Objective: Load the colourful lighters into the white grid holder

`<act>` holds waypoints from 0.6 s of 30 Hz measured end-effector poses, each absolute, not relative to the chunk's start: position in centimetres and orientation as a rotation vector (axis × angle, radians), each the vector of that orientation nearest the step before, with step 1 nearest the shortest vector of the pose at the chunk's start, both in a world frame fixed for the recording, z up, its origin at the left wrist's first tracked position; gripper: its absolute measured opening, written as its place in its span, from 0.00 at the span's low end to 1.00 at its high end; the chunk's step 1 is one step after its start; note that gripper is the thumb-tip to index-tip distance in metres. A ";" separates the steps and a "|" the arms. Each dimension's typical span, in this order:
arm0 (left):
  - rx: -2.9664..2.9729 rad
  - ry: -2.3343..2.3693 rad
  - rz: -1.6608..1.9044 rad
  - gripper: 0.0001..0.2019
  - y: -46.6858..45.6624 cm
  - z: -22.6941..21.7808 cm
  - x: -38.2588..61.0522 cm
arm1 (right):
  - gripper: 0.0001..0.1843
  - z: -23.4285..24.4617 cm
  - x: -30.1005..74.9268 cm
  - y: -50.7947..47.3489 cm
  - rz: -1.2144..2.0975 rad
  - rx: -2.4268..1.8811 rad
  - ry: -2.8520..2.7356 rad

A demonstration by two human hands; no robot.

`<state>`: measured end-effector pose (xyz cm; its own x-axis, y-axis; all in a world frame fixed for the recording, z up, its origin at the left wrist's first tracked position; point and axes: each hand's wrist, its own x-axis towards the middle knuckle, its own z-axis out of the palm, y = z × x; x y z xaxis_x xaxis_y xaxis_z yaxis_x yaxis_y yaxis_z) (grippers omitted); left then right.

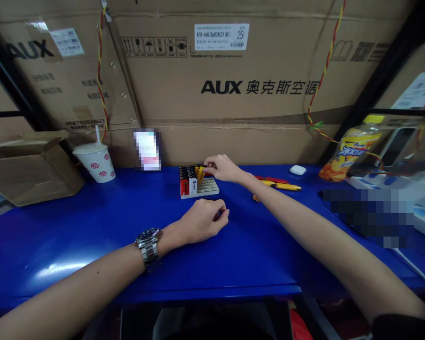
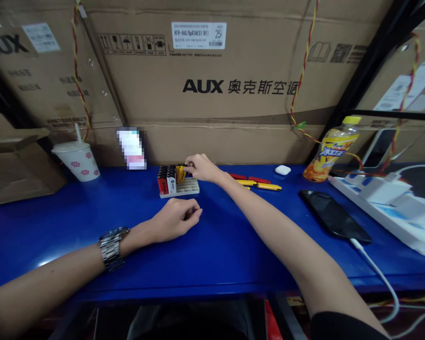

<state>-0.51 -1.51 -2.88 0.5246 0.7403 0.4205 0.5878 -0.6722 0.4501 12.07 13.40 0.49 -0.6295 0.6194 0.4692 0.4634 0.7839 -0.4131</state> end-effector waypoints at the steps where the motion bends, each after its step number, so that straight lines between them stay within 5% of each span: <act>1: 2.527 1.109 0.874 0.09 -1.5 -2.9 -0.5 | 0.07 0.6 11.6 13.1 0.288 -0.803 -2.395; 10: 2.633 1.107 0.796 0.09 -1.5 -2.8 -0.5 | 0.11 2.5 10.3 10.9 -0.162 -1.019 -2.668; 18: 2.659 1.089 0.789 0.09 -1.4 -3.0 -0.6 | 0.19 2.0 11.6 10.1 -0.093 -1.082 -2.764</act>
<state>-0.63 -1.38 -2.98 0.5952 0.6909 0.4105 0.6056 -0.7214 0.3360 11.62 10.13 1.98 -0.7218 0.6678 0.1818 0.6785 0.7346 -0.0045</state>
